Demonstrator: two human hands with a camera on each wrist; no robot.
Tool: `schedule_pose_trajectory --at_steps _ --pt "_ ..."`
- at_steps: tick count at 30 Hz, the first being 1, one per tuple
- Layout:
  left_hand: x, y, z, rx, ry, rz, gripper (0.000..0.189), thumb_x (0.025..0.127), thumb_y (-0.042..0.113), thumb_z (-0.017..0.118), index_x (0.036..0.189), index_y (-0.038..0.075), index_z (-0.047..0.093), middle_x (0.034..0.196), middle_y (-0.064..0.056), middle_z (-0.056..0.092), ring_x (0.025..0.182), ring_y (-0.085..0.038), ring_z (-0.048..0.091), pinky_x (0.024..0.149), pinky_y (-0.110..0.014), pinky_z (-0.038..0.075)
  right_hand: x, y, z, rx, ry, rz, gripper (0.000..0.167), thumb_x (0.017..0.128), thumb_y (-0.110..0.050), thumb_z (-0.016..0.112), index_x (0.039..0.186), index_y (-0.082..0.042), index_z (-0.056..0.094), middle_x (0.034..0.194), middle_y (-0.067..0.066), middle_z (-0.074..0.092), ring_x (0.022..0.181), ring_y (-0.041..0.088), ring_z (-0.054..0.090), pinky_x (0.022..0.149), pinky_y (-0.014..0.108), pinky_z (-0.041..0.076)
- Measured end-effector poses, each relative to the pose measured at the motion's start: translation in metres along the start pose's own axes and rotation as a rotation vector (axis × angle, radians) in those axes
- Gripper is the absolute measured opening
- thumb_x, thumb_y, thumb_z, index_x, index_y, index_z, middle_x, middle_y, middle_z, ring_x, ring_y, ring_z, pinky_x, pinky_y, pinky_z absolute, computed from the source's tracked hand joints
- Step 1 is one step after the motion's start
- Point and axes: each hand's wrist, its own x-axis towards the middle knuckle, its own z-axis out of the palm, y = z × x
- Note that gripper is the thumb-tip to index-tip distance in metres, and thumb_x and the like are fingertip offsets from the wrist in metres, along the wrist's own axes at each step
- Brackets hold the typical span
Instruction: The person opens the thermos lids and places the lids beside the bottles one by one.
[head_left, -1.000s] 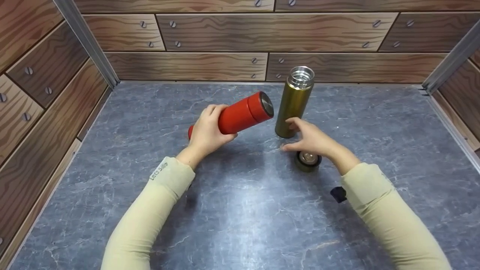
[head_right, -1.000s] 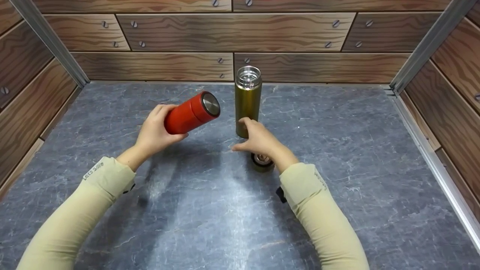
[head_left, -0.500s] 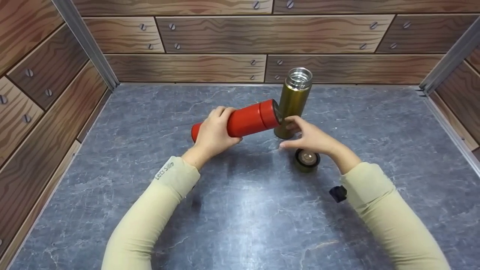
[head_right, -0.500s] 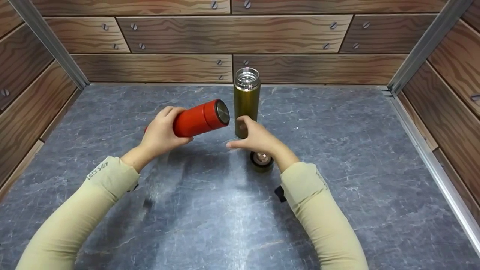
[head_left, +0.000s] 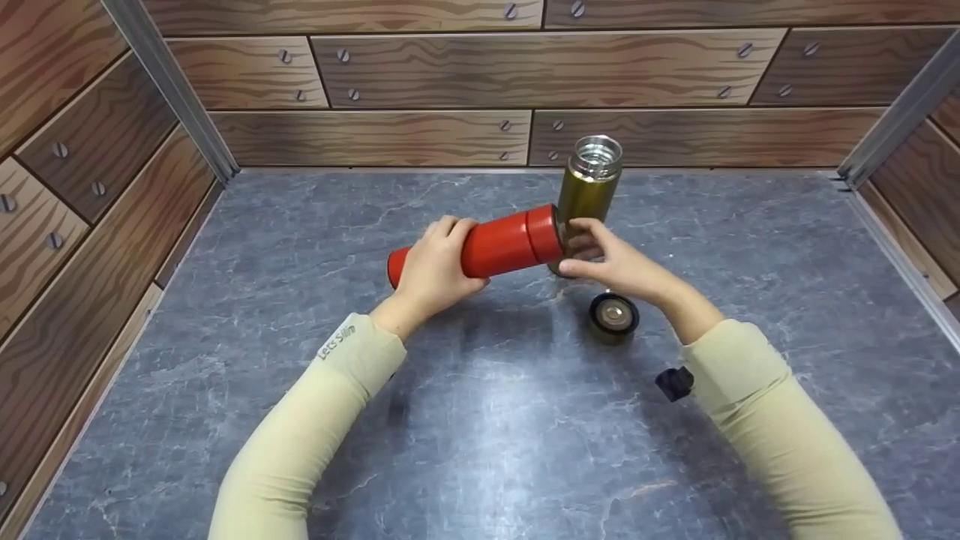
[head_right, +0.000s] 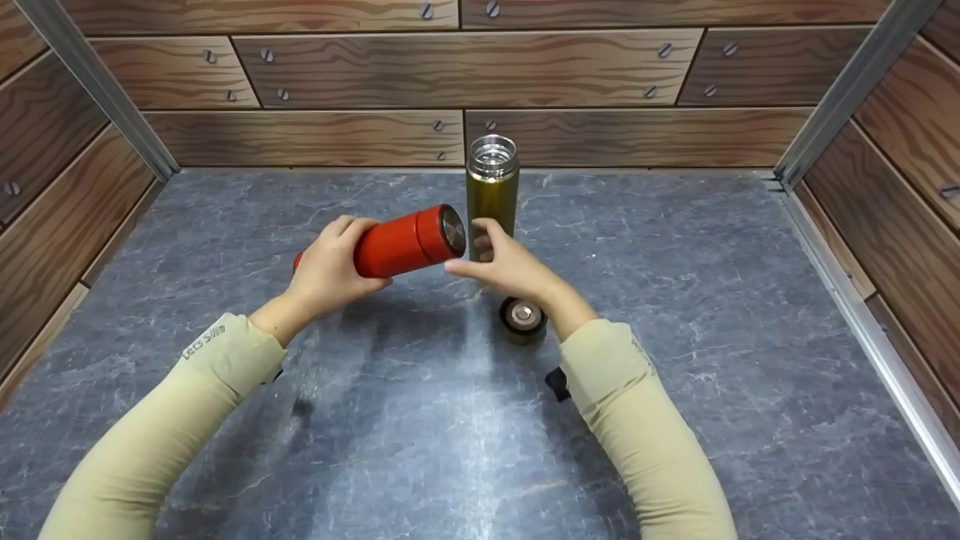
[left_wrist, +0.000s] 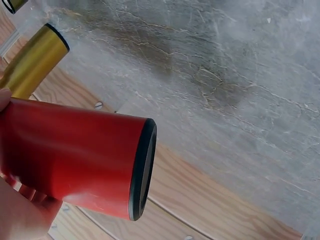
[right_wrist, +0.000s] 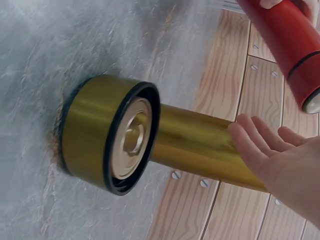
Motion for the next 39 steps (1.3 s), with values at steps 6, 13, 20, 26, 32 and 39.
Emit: schedule_pose_trajectory --at_steps 6,13,20,26,32,39 --pt "0.000 0.005 0.003 0.019 -0.013 0.036 0.063 0.067 0.027 0.078 0.123 0.011 0.053 0.114 -0.007 0.056 0.105 -0.024 0.054 0.082 -0.043 0.051 0.001 -0.007 0.003 0.103 0.026 0.027 0.057 0.097 -0.027 0.046 0.141 0.002 0.025 0.139 0.027 0.040 0.123 0.038 0.046 0.100 0.047 0.043" --pt "0.004 0.009 0.005 0.069 0.002 0.080 0.063 0.067 0.028 0.078 0.122 0.009 0.054 0.113 -0.008 0.058 0.104 -0.026 0.055 0.085 -0.043 0.050 0.002 -0.015 0.004 0.103 0.150 0.100 0.054 0.095 -0.030 0.050 0.134 0.006 0.039 0.125 0.027 0.053 0.077 0.011 0.060 0.070 0.022 0.053" --pt "0.002 0.011 0.003 0.154 0.003 0.106 0.067 0.065 0.032 0.079 0.123 0.009 0.055 0.115 -0.008 0.061 0.104 -0.025 0.055 0.090 -0.042 0.047 0.000 -0.018 0.007 0.104 0.164 0.113 0.054 0.093 -0.028 0.054 0.131 0.008 0.043 0.118 0.028 0.056 0.071 0.006 0.058 0.066 0.020 0.053" --pt "0.000 0.013 0.002 0.161 -0.051 0.095 0.066 0.064 0.034 0.079 0.122 0.011 0.055 0.112 -0.006 0.062 0.101 -0.023 0.057 0.081 -0.042 0.051 -0.003 -0.017 0.009 0.060 0.173 0.113 0.054 0.092 -0.029 0.055 0.129 0.008 0.045 0.113 0.025 0.057 0.069 0.007 0.057 0.066 0.019 0.052" --pt "0.003 0.013 -0.002 0.158 -0.101 0.095 0.066 0.063 0.036 0.079 0.120 0.013 0.056 0.111 -0.004 0.063 0.100 -0.021 0.058 0.078 -0.043 0.052 -0.004 -0.014 0.007 0.015 0.168 0.045 0.053 0.089 -0.022 0.059 0.132 0.004 0.043 0.118 0.023 0.056 0.091 0.019 0.058 0.073 0.018 0.049" --pt "0.005 0.012 -0.004 0.165 -0.137 0.086 0.066 0.064 0.036 0.077 0.121 0.013 0.055 0.112 -0.004 0.062 0.101 -0.022 0.057 0.077 -0.044 0.052 -0.005 -0.013 0.008 -0.003 0.117 -0.041 0.054 0.084 -0.011 0.062 0.133 -0.002 0.040 0.120 0.019 0.051 0.104 0.028 0.052 0.085 0.030 0.048"
